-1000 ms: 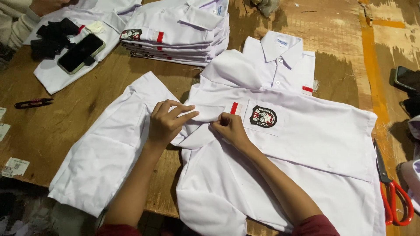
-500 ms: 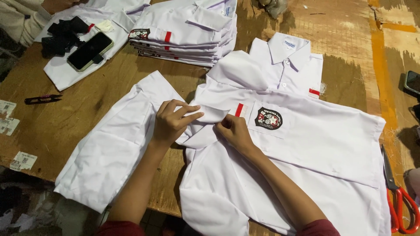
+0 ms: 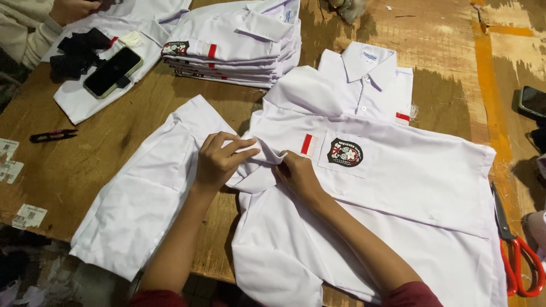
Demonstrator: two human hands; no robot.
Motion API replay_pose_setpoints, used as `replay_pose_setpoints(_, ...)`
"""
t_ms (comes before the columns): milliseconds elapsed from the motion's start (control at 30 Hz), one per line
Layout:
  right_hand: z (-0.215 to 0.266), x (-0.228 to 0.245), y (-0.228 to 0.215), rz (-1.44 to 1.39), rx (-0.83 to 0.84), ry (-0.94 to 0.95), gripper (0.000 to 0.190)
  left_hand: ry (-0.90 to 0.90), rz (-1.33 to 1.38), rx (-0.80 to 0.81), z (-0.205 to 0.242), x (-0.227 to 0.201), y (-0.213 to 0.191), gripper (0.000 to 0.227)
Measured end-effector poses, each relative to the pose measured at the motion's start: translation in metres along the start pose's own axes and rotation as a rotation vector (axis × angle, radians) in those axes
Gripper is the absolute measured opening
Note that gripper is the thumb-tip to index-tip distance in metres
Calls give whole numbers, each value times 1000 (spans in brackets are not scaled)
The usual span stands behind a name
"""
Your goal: The person folds a white short-sleeved shirt on a wooden table. They align the collar, fold the sleeves inward, and then fold the shirt in half before placing it on a stack of similar shirts.
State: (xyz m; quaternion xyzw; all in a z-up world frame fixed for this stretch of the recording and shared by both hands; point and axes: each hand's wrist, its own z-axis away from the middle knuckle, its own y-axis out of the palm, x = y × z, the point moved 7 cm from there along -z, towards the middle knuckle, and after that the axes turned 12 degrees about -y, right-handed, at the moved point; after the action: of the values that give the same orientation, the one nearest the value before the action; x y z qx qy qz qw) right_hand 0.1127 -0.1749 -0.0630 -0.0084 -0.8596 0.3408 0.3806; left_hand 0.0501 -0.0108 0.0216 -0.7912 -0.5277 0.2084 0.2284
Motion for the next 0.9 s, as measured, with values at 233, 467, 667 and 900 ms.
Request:
replay_pose_setpoints(233, -2, -29, 1, -150, 142, 225, 15, -21, 32, 6, 2, 6, 2, 31)
replay_pose_setpoints(467, -2, -29, 0, -168, 182, 264, 20, -52, 51, 21, -1, 7, 0, 35)
replay_pose_setpoints(667, 8, -43, 7, -180, 53, 280, 18, -23, 54, 16, -2, 0, -2, 33)
replay_pose_setpoints(900, 0, -9, 3, 94, 62, 42, 17, 19, 15, 19, -7, -6, -9, 24)
